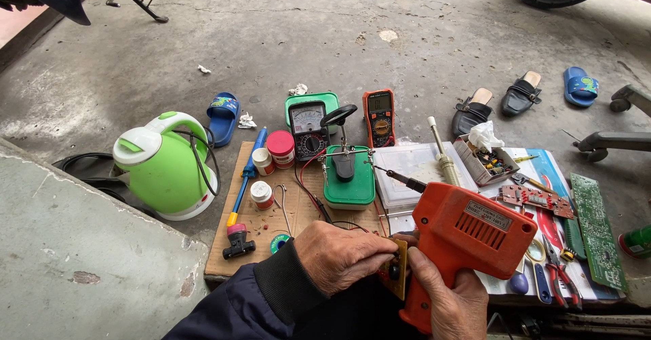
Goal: The person uses a hot air gun to apply heat to a green circuit board held in their left hand. They repeatedly flip the board over to work on both sides and inspect the components while seated on the floor.
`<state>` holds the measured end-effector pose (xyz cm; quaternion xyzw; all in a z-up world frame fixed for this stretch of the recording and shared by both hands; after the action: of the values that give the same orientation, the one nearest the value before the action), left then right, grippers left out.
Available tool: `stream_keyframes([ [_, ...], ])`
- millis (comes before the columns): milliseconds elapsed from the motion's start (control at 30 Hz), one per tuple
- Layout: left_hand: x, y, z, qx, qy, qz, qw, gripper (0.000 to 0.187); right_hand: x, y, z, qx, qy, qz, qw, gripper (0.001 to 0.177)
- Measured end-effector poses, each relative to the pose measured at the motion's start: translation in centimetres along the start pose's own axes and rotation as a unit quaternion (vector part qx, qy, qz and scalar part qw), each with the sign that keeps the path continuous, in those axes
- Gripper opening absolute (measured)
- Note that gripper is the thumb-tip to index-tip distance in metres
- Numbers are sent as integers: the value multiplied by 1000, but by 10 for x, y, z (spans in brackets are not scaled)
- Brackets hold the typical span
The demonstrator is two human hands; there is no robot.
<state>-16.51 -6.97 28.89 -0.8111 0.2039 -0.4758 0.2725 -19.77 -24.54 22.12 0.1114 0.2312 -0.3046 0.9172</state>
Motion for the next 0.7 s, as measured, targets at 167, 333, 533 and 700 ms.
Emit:
stream_keyframes([
  [167,0,-1,5,-1,-1,0,1000,19,-6,8,5,24,-6,30,999,40],
  [333,4,6,22,-83,-21,29,996,17,-4,10,7,-7,-38,60,997,31],
  [533,18,4,25,-37,-12,95,995,16,-18,10,9,-11,28,12,999,39],
  [700,19,7,24,-17,-16,76,997,11,-18,9,8,-9,23,1,1000,42],
])
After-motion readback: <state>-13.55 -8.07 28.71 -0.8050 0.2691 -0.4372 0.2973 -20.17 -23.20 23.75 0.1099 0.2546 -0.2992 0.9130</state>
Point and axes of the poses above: each hand's wrist, its own x-axis towards the middle knuckle, its own y-axis out of the palm, z = x × y, the point moved 10 cm from there along x, towards the middle knuckle, and after that the axes turned 4 degrees about y, right-handed, at the moved point
